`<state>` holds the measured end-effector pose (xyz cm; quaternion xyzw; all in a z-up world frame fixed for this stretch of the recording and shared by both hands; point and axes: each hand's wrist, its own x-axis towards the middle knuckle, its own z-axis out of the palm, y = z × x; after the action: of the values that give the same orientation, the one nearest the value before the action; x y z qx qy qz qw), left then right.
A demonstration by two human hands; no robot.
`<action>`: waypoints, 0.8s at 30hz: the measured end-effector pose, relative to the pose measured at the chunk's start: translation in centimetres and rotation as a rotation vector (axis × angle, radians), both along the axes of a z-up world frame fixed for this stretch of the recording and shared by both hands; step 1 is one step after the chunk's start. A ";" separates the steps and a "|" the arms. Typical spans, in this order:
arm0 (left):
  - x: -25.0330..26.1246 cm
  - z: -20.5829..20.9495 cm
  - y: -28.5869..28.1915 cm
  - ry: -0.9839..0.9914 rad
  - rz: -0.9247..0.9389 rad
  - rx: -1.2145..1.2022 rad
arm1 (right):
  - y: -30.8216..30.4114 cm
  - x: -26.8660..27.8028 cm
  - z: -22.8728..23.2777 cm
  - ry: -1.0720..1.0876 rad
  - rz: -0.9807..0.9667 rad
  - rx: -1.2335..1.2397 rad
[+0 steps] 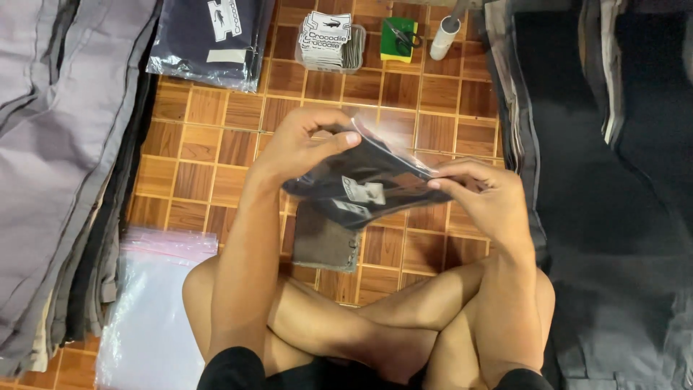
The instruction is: Lint rolling, folding, and bagging a pair of pants before applying a label.
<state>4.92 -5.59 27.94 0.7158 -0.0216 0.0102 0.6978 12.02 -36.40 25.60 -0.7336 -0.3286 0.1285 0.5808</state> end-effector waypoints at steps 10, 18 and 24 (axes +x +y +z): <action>-3.2 2.3 -5.7 -0.318 0.369 0.113 | 0.1 -2.6 3.7 -0.249 -0.128 -0.009; -4.3 4.9 -5.0 -0.534 0.642 0.272 | -1.4 -1.3 4.2 -0.274 0.001 -0.262; -5.9 4.8 -2.7 -0.640 0.626 0.467 | -1.3 -3.1 6.7 -0.525 -0.024 -0.102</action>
<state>-0.99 -8.31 32.74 0.7860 -0.0207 0.4329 0.4409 8.90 -37.66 32.34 -0.7740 -0.4524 -0.0564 0.4394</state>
